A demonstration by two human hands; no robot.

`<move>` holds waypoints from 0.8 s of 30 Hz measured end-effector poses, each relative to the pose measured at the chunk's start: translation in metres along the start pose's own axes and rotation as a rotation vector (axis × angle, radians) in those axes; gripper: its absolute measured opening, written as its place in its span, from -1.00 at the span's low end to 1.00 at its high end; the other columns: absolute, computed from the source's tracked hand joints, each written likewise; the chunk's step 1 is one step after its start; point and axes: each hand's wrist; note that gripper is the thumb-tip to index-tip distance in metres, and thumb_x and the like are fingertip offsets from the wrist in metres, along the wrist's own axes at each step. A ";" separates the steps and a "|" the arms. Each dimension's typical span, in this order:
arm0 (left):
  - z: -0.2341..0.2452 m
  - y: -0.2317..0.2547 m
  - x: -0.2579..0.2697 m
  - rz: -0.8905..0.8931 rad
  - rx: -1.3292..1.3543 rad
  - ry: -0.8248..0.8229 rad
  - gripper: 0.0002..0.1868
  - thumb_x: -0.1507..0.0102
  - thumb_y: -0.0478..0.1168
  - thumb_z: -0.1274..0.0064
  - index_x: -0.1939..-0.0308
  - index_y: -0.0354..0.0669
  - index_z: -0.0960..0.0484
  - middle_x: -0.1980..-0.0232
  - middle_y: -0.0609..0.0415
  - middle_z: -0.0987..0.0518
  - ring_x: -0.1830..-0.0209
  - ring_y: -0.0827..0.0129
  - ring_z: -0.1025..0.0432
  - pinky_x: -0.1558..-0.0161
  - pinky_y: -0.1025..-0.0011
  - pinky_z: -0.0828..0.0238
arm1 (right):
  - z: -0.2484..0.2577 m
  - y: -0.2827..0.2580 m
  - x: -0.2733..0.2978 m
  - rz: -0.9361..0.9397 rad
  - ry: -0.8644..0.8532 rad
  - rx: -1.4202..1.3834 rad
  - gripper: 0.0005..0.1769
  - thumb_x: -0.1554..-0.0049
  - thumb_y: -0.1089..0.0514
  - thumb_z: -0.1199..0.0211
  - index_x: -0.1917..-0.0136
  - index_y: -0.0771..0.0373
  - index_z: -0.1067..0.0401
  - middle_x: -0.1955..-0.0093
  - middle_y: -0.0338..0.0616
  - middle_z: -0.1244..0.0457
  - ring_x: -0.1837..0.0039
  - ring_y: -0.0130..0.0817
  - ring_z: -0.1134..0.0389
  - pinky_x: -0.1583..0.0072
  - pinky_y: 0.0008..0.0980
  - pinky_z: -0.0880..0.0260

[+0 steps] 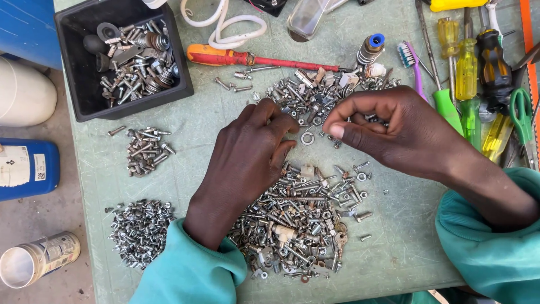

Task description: Sorting through a pile of mixed screws, nuts, and bolts on a workbench.

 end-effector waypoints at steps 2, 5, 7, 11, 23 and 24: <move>-0.002 0.003 0.002 0.009 -0.090 0.012 -0.76 -0.20 -0.17 -0.23 0.07 -0.03 -0.59 0.04 0.02 -0.44 0.08 -0.02 -0.40 0.29 -0.04 -0.39 | 0.003 -0.006 0.001 -0.085 -0.004 -0.088 -0.80 -0.21 0.08 -0.28 0.02 0.19 -0.65 0.27 -0.36 -0.34 0.27 -0.62 -0.12 0.22 -0.58 -0.04; -0.007 0.005 0.002 0.025 -0.205 0.035 -0.72 -0.19 -0.12 -0.27 0.10 -0.05 -0.57 0.04 -0.01 -0.43 0.09 -0.02 -0.40 0.31 -0.03 -0.42 | 0.010 0.001 -0.002 -0.223 -0.014 -0.360 -0.68 -0.27 0.01 -0.18 0.01 0.28 -0.60 0.39 -0.27 -0.16 0.44 -0.56 0.06 0.41 -0.57 0.19; -0.012 0.008 0.002 0.036 -0.231 0.046 -0.72 -0.19 -0.10 -0.27 0.11 -0.05 -0.57 0.05 -0.01 -0.43 0.10 -0.01 -0.40 0.31 -0.02 -0.43 | 0.014 0.006 -0.004 -0.276 -0.023 -0.544 -0.62 -0.31 -0.01 -0.12 0.03 0.36 -0.53 0.38 -0.21 -0.07 0.48 -0.54 0.06 0.45 -0.62 0.23; -0.021 0.014 0.001 0.086 -0.339 0.056 -0.49 0.14 -0.32 -0.26 0.11 -0.08 -0.52 0.02 -0.03 -0.44 0.09 0.00 -0.40 0.30 0.06 -0.47 | 0.014 0.009 -0.005 -0.323 -0.048 -0.641 -0.64 -0.35 0.01 -0.08 0.02 0.36 -0.47 0.27 -0.06 -0.24 0.42 -0.42 -0.12 0.53 -0.63 0.11; -0.010 0.044 -0.004 0.260 0.744 0.388 -0.95 -0.35 -0.31 0.12 0.11 -0.12 -0.39 0.05 -0.03 -0.50 0.14 0.27 -0.40 0.15 0.33 -0.36 | 0.013 0.006 -0.001 -0.135 -0.105 -0.791 -0.64 -0.34 -0.01 -0.11 -0.02 0.35 -0.49 0.14 -0.11 -0.32 0.22 -0.35 -0.34 0.30 -0.54 -0.27; -0.014 0.047 -0.004 0.414 1.198 0.393 -0.97 -0.39 -0.25 0.19 0.12 -0.07 -0.36 0.04 0.03 -0.60 0.23 0.52 -0.47 0.27 0.55 -0.45 | 0.012 0.004 0.000 -0.044 -0.114 -0.850 -0.66 -0.33 -0.03 -0.12 -0.01 0.30 -0.48 0.09 -0.16 -0.34 0.16 -0.36 -0.38 0.23 -0.53 -0.35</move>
Point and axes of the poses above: each hand's wrist, its own x-axis away from the middle knuckle, its own z-axis out of the back of the hand, y = z × x
